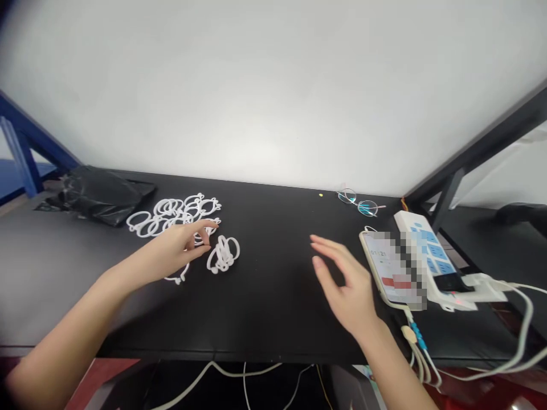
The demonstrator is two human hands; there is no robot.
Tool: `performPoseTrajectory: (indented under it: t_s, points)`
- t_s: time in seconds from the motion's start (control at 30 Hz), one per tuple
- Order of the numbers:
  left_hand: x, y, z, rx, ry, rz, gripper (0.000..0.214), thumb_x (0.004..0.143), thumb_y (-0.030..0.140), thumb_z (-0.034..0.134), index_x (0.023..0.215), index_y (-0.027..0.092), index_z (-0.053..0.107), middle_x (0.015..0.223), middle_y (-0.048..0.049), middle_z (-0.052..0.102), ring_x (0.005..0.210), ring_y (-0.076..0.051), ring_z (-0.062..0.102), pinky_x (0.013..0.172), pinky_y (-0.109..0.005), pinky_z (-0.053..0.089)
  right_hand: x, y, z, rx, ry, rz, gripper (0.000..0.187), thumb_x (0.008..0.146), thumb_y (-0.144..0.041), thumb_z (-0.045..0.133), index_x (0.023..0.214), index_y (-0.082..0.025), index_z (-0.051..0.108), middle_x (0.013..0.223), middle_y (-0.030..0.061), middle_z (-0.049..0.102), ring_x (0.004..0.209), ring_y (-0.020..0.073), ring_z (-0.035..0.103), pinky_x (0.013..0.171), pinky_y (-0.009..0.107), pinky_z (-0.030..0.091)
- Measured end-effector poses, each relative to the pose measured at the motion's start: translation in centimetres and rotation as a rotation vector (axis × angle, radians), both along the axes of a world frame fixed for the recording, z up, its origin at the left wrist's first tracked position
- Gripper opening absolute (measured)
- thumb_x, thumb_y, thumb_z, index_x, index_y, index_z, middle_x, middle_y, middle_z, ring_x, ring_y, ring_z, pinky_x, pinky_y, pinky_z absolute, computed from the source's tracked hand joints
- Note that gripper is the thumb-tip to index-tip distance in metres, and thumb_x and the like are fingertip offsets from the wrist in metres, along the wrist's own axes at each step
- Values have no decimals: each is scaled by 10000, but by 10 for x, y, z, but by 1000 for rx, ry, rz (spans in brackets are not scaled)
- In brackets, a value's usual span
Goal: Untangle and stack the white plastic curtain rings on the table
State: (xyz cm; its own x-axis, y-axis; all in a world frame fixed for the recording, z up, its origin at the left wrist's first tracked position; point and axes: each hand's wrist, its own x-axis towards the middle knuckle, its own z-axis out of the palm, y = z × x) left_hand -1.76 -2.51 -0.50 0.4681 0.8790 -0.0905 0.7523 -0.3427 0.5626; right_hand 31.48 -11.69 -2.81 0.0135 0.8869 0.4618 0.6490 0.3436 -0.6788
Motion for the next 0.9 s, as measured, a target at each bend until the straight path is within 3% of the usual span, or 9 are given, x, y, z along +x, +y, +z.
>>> performPoseTrajectory:
  t_s: [0.07,0.13,0.2,0.27,0.4,0.53,0.63,0.77,0.9]
  points:
    - [-17,-10,4,88,-52,80,342,923,347,442,1224,215,537,1020,-41,669,660,-151,613,648,-280,488,-22,0,0,-94,-86,149,252,928,-239,561,1171,-266,622,1230,69,656,1129,245,633,1021,461,510]
    - [-34,-21,2,239,-73,144,351,934,432,461,1208,227,543,1191,-82,618,920,-210,636,764,-313,516,-39,-2,0,-182,-176,275,316,940,-259,546,1254,-266,579,1285,76,626,1160,234,620,1023,439,517]
    - [-49,-31,-8,358,-27,113,485,883,519,550,1281,246,500,1420,-114,465,1256,-305,486,984,-423,459,-53,-3,-1,-258,-283,386,383,950,-301,530,1330,-260,528,1405,90,538,1262,248,552,1060,453,489]
    - [-61,-35,-22,393,54,27,752,800,606,630,1418,268,367,1569,-129,252,1428,-380,245,1109,-544,320,-65,-4,-2,-303,-407,486,500,948,-352,529,1427,-238,438,1529,110,391,1377,279,428,1100,479,441]
    - [-67,-26,-47,446,174,46,1105,703,740,633,1538,236,114,1612,-188,87,1467,-448,61,1118,-647,213,-98,-1,-5,-307,-591,582,760,915,-422,570,1535,-142,232,1623,180,109,1485,363,149,1149,539,330]
    - [-58,-10,-50,470,231,64,1135,674,797,599,1540,215,154,1600,-204,150,1458,-464,100,1110,-684,156,-142,3,-11,-271,-629,562,988,829,-537,639,1552,-104,124,1614,224,-13,1476,432,-6,1155,624,219]
    - [-64,-3,-47,460,227,79,1076,700,800,567,1533,234,191,1603,-182,169,1467,-438,105,1127,-663,144,-165,12,-15,-236,-630,475,913,866,-491,603,1547,-92,144,1607,238,-10,1471,443,-10,1144,641,213]
    - [-93,11,-52,411,206,187,1084,665,822,573,1521,259,220,1602,-173,178,1469,-437,96,1123,-673,137,-170,32,-17,-224,-641,432,672,949,-305,467,1528,-76,214,1608,230,83,1491,372,70,1171,580,196]
    - [-112,32,-61,358,122,133,1082,658,821,582,1513,256,236,1587,-160,236,1466,-403,155,1145,-603,199,-169,50,-18,-277,-579,450,794,934,-488,468,1550,-113,135,1627,172,-12,1500,343,-14,1184,556,162]
